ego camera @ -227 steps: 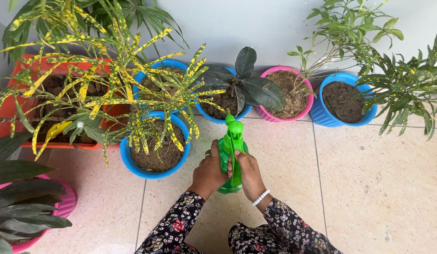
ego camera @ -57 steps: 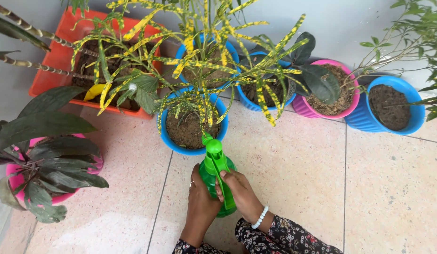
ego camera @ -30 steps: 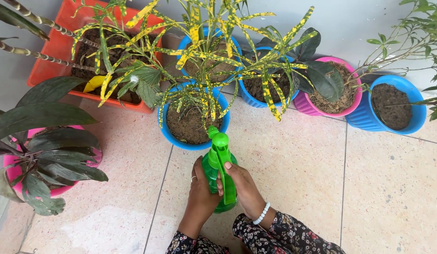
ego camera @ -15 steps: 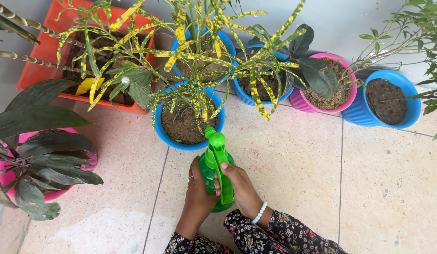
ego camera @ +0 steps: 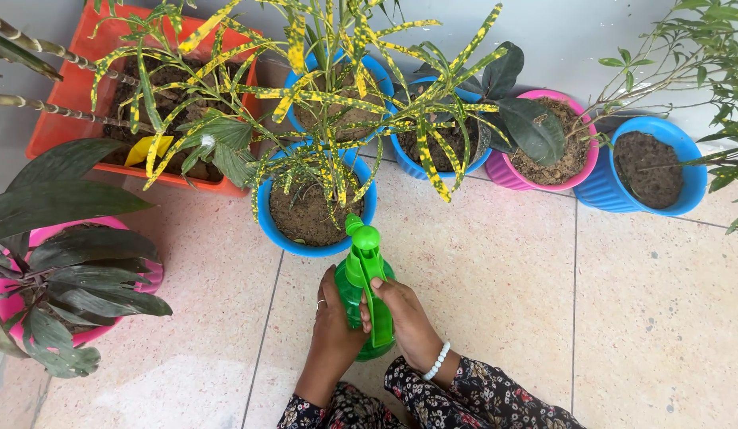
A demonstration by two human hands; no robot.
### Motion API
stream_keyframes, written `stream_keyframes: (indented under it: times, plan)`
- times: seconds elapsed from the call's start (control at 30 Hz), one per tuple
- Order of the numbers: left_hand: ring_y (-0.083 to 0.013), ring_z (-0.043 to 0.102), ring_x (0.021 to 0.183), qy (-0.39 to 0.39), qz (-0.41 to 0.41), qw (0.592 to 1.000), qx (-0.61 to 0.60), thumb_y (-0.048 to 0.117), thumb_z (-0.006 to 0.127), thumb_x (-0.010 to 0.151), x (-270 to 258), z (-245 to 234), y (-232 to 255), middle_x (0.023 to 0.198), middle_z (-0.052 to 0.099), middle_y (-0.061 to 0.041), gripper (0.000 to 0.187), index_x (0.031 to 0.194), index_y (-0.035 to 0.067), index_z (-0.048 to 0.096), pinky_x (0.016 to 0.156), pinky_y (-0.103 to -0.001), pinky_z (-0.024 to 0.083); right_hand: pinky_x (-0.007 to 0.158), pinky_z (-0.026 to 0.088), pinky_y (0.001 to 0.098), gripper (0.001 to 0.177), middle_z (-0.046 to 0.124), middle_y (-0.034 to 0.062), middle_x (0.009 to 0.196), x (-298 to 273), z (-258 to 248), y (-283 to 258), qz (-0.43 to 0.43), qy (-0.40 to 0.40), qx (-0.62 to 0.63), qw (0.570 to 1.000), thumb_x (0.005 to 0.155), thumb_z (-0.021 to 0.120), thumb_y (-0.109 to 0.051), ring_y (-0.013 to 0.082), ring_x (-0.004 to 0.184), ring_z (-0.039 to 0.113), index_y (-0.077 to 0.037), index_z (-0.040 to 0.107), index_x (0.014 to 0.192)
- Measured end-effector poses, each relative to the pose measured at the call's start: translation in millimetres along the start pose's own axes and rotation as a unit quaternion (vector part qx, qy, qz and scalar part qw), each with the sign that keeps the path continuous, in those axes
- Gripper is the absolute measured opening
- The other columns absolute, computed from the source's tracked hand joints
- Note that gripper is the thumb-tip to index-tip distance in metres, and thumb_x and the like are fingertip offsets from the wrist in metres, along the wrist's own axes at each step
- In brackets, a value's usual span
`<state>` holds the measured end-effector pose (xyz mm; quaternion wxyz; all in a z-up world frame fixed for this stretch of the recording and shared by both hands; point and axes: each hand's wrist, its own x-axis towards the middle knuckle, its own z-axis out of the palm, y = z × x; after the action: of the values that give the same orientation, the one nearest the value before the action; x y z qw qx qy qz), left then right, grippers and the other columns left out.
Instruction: The person uses a green spray bottle to water several potted plants arranged on a tiled floor. They systematically move from one plant to the next, spraying the soil and leaves of each.
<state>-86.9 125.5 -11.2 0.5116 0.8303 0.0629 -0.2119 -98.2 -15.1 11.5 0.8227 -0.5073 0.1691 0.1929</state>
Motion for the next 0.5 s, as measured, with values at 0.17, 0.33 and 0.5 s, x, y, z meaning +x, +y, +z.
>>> stream_keyframes:
  times: [0.17,0.33,0.5]
  plan:
    - [-0.0398,0.057,0.125,0.001,0.006,1.000,-0.002,-0.008,0.078,0.064,-3.3,-2.6,5.4,0.145,0.043,-0.024,0.113,0.155,0.011,0.014,0.099,-0.042,0.052,0.067,0.053,0.0317,0.045,0.063,0.0072,0.073,-3.0,2.3,-8.5,0.011,0.007,-0.030,0.999,0.102,0.046,-0.042,0.0161,0.065,0.060,-0.001,0.062,0.092]
    - [-0.0355,0.067,0.112,-0.002,-0.005,1.000,-0.017,-0.008,0.076,0.064,-3.0,-2.6,8.5,0.137,0.051,-0.022,0.112,0.156,0.011,0.016,0.090,-0.040,0.057,0.069,0.053,0.0327,0.040,0.060,0.0062,0.075,-1.4,0.4,-2.0,0.005,0.005,-0.025,1.000,0.103,0.049,-0.039,0.0157,0.068,0.058,-0.002,0.060,0.093]
    - [-0.0338,0.067,0.110,0.000,-0.017,1.000,-0.008,-0.008,0.077,0.064,-0.6,-2.4,9.6,0.140,0.046,-0.021,0.115,0.158,0.013,0.015,0.087,-0.039,0.059,0.069,0.052,0.0328,0.040,0.060,0.0064,0.075,-0.8,0.0,-2.1,0.004,0.001,-0.021,1.000,0.102,0.050,-0.041,0.0160,0.068,0.058,-0.003,0.060,0.094]
